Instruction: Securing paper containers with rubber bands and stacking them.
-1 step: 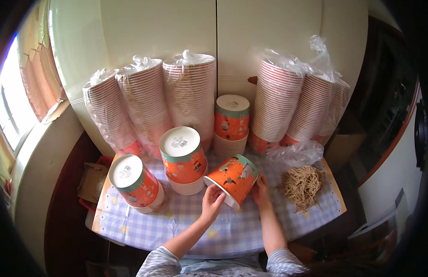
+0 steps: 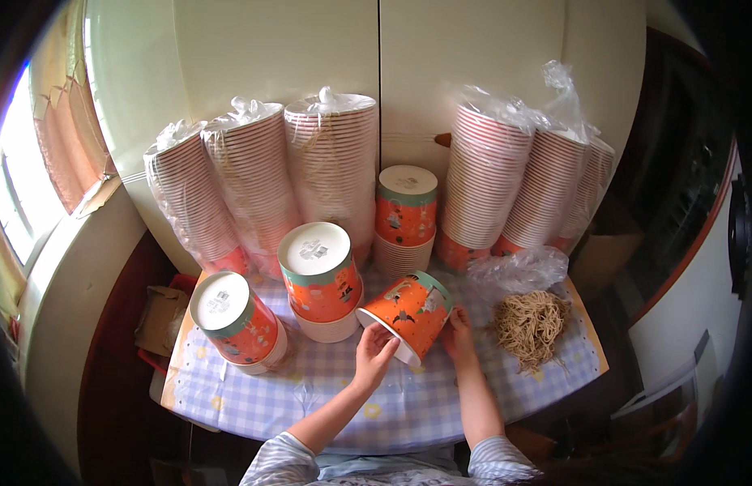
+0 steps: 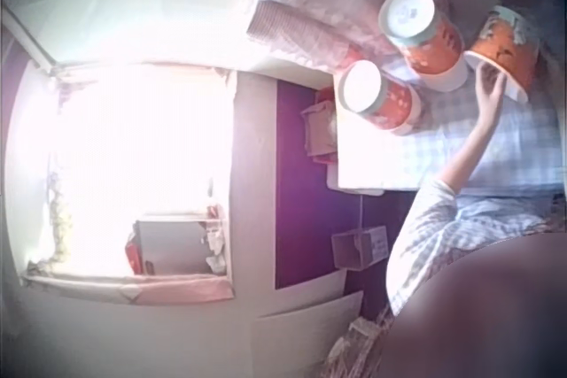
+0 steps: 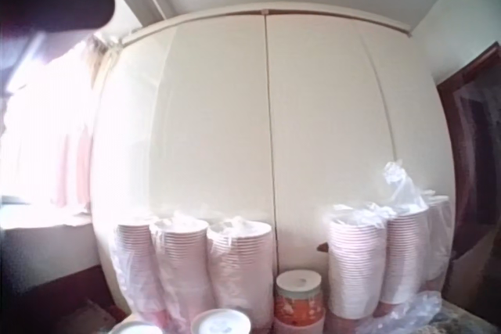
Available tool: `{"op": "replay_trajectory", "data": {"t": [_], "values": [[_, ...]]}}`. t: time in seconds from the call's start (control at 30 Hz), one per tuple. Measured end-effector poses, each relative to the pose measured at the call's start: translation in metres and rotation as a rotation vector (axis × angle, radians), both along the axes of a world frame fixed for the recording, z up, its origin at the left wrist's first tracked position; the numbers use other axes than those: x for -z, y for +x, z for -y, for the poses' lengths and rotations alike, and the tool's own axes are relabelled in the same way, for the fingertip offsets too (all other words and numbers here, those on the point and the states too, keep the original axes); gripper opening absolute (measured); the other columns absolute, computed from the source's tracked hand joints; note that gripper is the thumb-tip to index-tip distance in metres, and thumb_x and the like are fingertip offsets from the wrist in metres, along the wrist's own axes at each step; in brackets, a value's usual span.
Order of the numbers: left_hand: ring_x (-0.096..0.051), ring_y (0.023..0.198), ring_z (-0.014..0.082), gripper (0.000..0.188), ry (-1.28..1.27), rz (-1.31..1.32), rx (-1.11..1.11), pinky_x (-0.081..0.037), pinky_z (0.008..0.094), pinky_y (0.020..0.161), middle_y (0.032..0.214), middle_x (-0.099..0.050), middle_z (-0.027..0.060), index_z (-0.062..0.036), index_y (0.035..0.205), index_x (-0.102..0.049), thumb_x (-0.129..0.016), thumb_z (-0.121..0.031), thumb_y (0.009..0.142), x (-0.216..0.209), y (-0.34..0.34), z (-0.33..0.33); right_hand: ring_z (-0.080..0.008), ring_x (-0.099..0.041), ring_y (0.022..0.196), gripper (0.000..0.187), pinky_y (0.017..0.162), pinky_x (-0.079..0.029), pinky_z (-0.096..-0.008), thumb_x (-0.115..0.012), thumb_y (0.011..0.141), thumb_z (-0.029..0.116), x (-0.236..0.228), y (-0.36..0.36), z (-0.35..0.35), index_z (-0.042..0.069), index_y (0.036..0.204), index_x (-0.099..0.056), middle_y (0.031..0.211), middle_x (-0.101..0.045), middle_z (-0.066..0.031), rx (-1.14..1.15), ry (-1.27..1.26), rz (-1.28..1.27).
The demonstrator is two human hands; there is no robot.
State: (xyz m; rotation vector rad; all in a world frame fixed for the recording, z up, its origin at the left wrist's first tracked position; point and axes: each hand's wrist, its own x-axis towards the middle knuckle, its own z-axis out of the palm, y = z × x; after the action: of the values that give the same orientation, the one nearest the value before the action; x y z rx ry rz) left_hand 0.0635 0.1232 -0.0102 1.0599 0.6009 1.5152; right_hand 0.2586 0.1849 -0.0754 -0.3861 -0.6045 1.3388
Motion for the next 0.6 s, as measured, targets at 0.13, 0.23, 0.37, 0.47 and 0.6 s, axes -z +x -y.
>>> {"op": "replay_trajectory", "data": {"t": [0.13, 0.23, 0.37, 0.47, 0.6], "values": [[-0.054, 0.098, 0.0165, 0.036, 0.008, -0.074, 0.05, -0.042, 0.0273, 0.086, 0.106, -0.055, 0.0092, 0.001, 0.114, -0.044, -0.06, -0.005, 0.081, 0.004, 0.005, -0.003, -0.018, -0.055, 0.096, 0.02, 0.086, -0.043, -0.0341, -0.051, 0.089, 0.014, 0.004, 0.002, -0.002, 0.008, 0.108, -0.051, 0.105, -0.057, -0.0062, -0.093, 0.002, 0.045], [-0.054, 0.098, 0.0182, 0.035, 0.104, -0.329, 0.017, -0.044, 0.0278, 0.083, 0.105, -0.059, 0.0087, -0.0012, 0.113, -0.05, -0.062, -0.01, 0.081, 0.016, -0.003, -0.001, -0.0169, -0.049, 0.105, 0.028, 0.092, -0.038, -0.0323, -0.051, 0.089, 0.013, -0.01, -0.009, 0.001, 0.007, 0.115, -0.048, 0.112, -0.053, -0.0057, -0.024, -0.037, 0.135], [-0.055, 0.099, 0.0244, 0.041, 0.098, -0.723, -0.001, -0.047, 0.0334, 0.077, 0.103, -0.06, 0.0113, -0.0071, 0.117, -0.051, -0.063, -0.02, 0.08, 0.021, -0.017, 0.006, -0.0194, -0.038, 0.119, 0.038, 0.1, -0.027, -0.0319, -0.051, 0.088, 0.017, 0.002, -0.009, 0.001, 0.005, 0.124, -0.042, 0.125, -0.043, -0.0075, 0.133, -0.079, 0.401], [-0.054, 0.1, 0.0262, 0.041, 0.137, -0.741, -0.016, -0.045, 0.034, 0.081, 0.105, -0.058, 0.0141, -0.0063, 0.117, -0.051, -0.063, -0.021, 0.08, 0.032, -0.026, 0.004, -0.0223, -0.03, 0.125, 0.047, 0.103, -0.022, -0.0341, -0.052, 0.087, 0.026, -0.012, -0.02, 0.013, 0.005, 0.127, -0.039, 0.132, -0.035, -0.0105, 0.26, -0.051, 0.646], [-0.053, 0.102, 0.0285, 0.042, 0.277, -0.813, -0.08, -0.04, 0.0357, 0.087, 0.107, -0.057, 0.0152, -0.006, 0.115, -0.051, -0.064, -0.022, 0.078, 0.039, -0.031, 0.0, -0.0263, -0.022, 0.129, 0.066, 0.105, -0.018, -0.039, -0.054, 0.082, 0.048, -0.013, -0.026, 0.021, 0.005, 0.129, -0.036, 0.138, -0.025, -0.014, 0.456, 0.154, 0.961]]}}
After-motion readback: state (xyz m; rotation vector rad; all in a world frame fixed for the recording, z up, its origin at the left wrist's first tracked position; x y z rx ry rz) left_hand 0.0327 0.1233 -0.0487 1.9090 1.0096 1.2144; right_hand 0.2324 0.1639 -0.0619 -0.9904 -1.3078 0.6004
